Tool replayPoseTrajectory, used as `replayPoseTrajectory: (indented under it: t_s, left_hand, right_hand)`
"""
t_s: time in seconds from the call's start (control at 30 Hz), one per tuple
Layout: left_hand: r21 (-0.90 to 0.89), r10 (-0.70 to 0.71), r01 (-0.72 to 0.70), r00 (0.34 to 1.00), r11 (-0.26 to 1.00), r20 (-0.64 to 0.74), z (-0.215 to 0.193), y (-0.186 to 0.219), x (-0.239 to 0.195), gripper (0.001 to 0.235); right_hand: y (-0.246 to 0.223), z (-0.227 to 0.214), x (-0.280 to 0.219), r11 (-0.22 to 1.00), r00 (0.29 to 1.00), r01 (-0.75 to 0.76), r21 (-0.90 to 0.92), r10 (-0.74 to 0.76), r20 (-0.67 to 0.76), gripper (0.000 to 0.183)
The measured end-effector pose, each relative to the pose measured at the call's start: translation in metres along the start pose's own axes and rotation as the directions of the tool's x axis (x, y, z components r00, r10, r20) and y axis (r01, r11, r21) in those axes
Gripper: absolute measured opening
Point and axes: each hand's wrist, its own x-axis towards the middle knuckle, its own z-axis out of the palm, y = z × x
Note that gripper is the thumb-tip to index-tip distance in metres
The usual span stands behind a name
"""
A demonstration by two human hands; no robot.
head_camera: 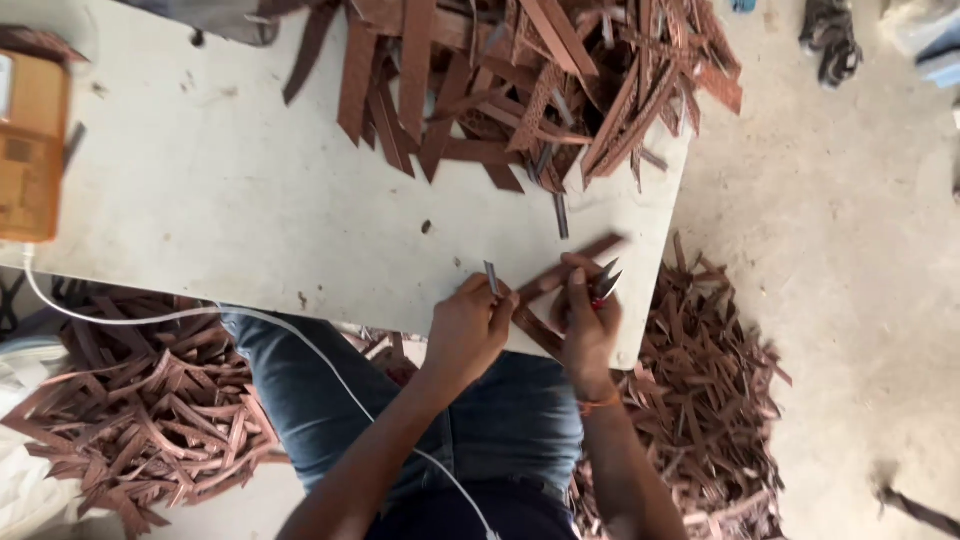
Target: Trimming the edges of textured leather strips using a small manual blade.
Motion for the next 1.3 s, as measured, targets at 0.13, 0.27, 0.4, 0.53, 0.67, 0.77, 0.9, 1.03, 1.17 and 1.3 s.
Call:
replayPoseTrajectory:
  t_s: [0.13, 0.27, 0.4, 0.53, 0.67, 0.77, 0.9, 1.03, 1.17, 1.3]
  left_hand:
    - [0.092, 0.032, -0.036, 0.999, 0.995, 0.042, 0.002, 0.001, -0.005, 0.024]
    - [0.068, 0.107, -0.106, 0.994, 0.992, -0.013, 0.005, 0.001, -0.007, 0.020]
    - [0.066, 0.135, -0.133, 0.991, 0.989, -0.023, 0.004, 0.001, -0.009, 0.017]
    - [0.054, 0.151, -0.148, 0.987, 0.988, -0.048, 0.006, -0.001, -0.009, 0.014]
    - [0.077, 0.124, -0.123, 0.992, 0.989, -0.017, 0.006, 0.001, -0.011, 0.015]
    - [0.098, 0.147, -0.143, 0.989, 0.985, -0.034, 0.012, -0.001, -0.013, 0.016]
    - [0.134, 0.140, -0.133, 0.989, 0.982, -0.047, 0.015, 0.001, -0.013, 0.017]
    - [0.150, 0.137, -0.128, 0.990, 0.980, -0.046, 0.014, 0.005, -0.016, 0.016]
    - [0.172, 0.226, -0.209, 0.970, 0.963, -0.086, 0.019, 0.002, -0.020, 0.013]
    - [0.150, 0.174, -0.158, 0.979, 0.976, -0.106, 0.013, 0.006, -0.015, 0.013]
  right_hand:
    - [-0.041, -0.027, -0.008, 0.878, 0.982, 0.169, -0.447, -0.112, 0.152, 0.035]
    - [-0.073, -0.019, -0.015, 0.415, 0.805, 0.593, -0.691, -0.334, 0.490, 0.037]
    - [-0.048, -0.022, -0.019, 0.224, 0.677, 0.724, -0.653, -0.411, 0.610, 0.015]
    - [-0.043, -0.015, -0.023, 0.381, 0.815, 0.580, -0.721, -0.267, 0.514, 0.020]
    - [-0.035, -0.023, -0.022, 0.336, 0.793, 0.609, -0.719, -0.287, 0.537, 0.019]
    - [-0.037, -0.022, -0.021, 0.308, 0.790, 0.612, -0.729, -0.292, 0.540, 0.021]
    - [-0.040, -0.020, -0.019, 0.304, 0.790, 0.611, -0.731, -0.282, 0.544, 0.023]
    - [-0.045, -0.015, -0.017, 0.288, 0.770, 0.636, -0.716, -0.290, 0.568, 0.023]
    - [-0.038, -0.013, -0.016, 0.259, 0.754, 0.655, -0.710, -0.290, 0.590, 0.023]
    - [-0.031, -0.020, -0.014, 0.301, 0.776, 0.630, -0.716, -0.275, 0.568, 0.017]
